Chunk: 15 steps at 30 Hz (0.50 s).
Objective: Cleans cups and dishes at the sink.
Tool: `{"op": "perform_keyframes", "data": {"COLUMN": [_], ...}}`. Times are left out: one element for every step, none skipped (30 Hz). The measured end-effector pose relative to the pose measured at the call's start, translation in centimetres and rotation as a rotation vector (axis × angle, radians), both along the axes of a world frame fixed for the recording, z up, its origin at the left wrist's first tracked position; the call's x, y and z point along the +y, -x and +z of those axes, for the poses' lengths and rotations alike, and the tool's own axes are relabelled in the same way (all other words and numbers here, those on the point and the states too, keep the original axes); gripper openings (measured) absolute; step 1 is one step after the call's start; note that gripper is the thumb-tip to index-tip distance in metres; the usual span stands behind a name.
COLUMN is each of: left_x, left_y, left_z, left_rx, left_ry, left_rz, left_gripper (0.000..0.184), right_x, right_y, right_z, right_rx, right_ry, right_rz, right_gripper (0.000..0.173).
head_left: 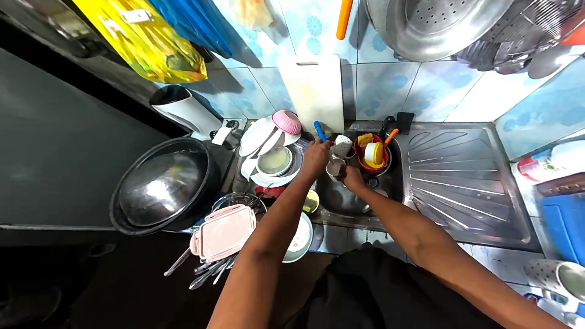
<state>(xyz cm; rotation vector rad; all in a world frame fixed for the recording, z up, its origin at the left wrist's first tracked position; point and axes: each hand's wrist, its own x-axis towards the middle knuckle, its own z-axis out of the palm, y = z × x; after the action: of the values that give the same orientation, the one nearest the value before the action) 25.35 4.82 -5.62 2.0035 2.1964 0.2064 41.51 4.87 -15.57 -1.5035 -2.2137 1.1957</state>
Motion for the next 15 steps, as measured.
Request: {"op": "perform_keyframes", "data": {"left_x": [0.2, 0.3, 0.5, 0.6, 0.6, 0.7, 0.7, 0.7, 0.7, 0.7, 0.8, 0.9, 1.0, 1.0, 1.1], "left_y": [0.3, 0.6, 0.7, 0.7, 0.8, 0.8, 1.0, 1.1, 1.2, 1.3, 1.4, 1.6, 2.1, 2.5, 3.0], "left_z": [0.2, 0.4, 0.5, 0.6, 0.6, 0.5, 0.4, 0.3, 0.3, 0.3, 0.3, 0.1, -0.1, -0.1, 0.0], "left_rx": [-0.005, -0.005, -0.001, 0.004, 0.009, 0.013, 0.013, 0.011, 0.009, 0.004, 0.001, 0.0, 0.004, 0.005, 0.01], "left_ry": [0.015, 0.033, 0.047, 0.057, 0.065, 0.064, 0.059, 0.054, 0.046, 0.034, 0.024, 0.005, -0.016, -0.032, -0.039], "left_rz": [-0.027, -0.04, -0.046, -0.053, -0.061, -0.071, -0.087, -0.105, -0.124, -0.143, -0.166, -0.2, -0.251, -0.313, -0.379], "left_gripper": [0.032, 0.033, 0.035, 0.036, 0.036, 0.038, 0.039, 0.04, 0.042, 0.043, 0.043, 0.041, 0.04, 0.038, 0.038], "right_x": [0.1, 0.2, 0.2, 0.2, 0.1, 0.1, 0.0, -0.1, -0.1, -0.2, -0.2, -0.4, -0.6, -1.0, -1.4], "right_y": [0.0, 0.0, 0.0, 0.0, 0.1, 0.1, 0.1, 0.1, 0.0, -0.1, -0.2, -0.3, -0.3, -0.4, -0.7], "right_z": [-0.1, -0.2, -0.3, -0.5, -0.8, -1.1, -1.3, -1.3, -1.1, -1.0, -1.0, -1.0, -1.2, -1.3, -1.2], "right_rx": [-0.005, -0.006, -0.002, 0.005, 0.009, 0.011, 0.015, 0.001, -0.008, -0.013, -0.009, 0.004, 0.035, 0.088, 0.141], "right_ry": [-0.006, -0.005, -0.003, 0.003, 0.005, 0.006, 0.004, 0.007, 0.007, 0.006, -0.002, -0.015, -0.027, -0.023, -0.004], "right_rz": [-0.001, -0.002, -0.006, -0.012, -0.015, -0.021, -0.026, -0.023, -0.021, -0.016, -0.011, -0.004, 0.001, 0.006, 0.009], "right_gripper": [0.026, 0.027, 0.028, 0.029, 0.03, 0.032, 0.034, 0.037, 0.038, 0.038, 0.037, 0.033, 0.027, 0.021, 0.02]}}
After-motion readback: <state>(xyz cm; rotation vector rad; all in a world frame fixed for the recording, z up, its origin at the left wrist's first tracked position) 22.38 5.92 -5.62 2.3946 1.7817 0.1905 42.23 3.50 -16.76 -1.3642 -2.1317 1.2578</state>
